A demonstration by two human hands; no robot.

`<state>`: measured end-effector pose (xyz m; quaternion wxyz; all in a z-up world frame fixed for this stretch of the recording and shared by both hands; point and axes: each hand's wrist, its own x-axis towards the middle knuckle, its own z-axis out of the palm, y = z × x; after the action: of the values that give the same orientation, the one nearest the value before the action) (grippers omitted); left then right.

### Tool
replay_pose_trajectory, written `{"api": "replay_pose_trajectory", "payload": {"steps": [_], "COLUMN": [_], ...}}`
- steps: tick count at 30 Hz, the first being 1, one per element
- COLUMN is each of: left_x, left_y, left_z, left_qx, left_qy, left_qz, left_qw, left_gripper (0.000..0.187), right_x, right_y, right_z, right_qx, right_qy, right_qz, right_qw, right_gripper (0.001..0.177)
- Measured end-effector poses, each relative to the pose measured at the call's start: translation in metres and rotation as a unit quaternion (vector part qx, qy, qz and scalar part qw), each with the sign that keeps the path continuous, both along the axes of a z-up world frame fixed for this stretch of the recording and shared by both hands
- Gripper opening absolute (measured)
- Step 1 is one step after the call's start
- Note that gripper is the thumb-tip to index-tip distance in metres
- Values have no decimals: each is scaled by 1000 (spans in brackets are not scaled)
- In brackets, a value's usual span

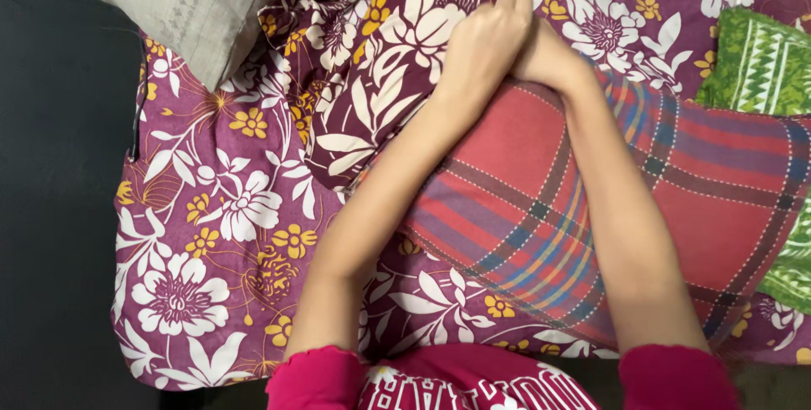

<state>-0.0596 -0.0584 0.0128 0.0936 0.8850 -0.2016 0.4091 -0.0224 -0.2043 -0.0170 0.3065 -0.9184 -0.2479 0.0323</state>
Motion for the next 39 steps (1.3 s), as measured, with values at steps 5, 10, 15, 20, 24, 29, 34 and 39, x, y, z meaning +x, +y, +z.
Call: {"api": "replay_pose_trajectory", "payload": {"steps": [5, 10, 15, 20, 24, 29, 34, 39], "left_x": [-72, -136, -146, -141, -138, -156, -173, -169], "left_y": [52, 102, 107, 94, 102, 141, 181, 188], "left_z": [26, 44, 34, 30, 39, 39, 50, 39], "left_qx": [-50, -110, -91, -138, -146, -107, -67, -97], "left_qy": [66, 179, 141, 159, 262, 224, 367, 332], "left_qz": [6, 127, 125, 44, 18, 118, 191, 133], "left_qw": [997, 970, 978, 977, 954, 962, 908, 929], "left_gripper": [23, 15, 17, 24, 28, 12, 26, 20], "right_x": [-18, -61, -69, -51, -49, -90, -198, -258], "right_y": [6, 27, 58, 46, 45, 64, 112, 181], "right_z": [44, 116, 110, 83, 88, 131, 144, 100], "right_qx": [49, -60, 49, 72, -17, -86, -355, -490], "right_qy": [-37, -289, -304, -195, -274, -386, -184, -289], "right_qz": [121, 56, 166, 127, 151, 143, 127, 64], "right_qw": [991, 954, 937, 970, 950, 907, 908, 820], "right_gripper": [44, 49, 29, 7, 10, 18, 51, 79]}}
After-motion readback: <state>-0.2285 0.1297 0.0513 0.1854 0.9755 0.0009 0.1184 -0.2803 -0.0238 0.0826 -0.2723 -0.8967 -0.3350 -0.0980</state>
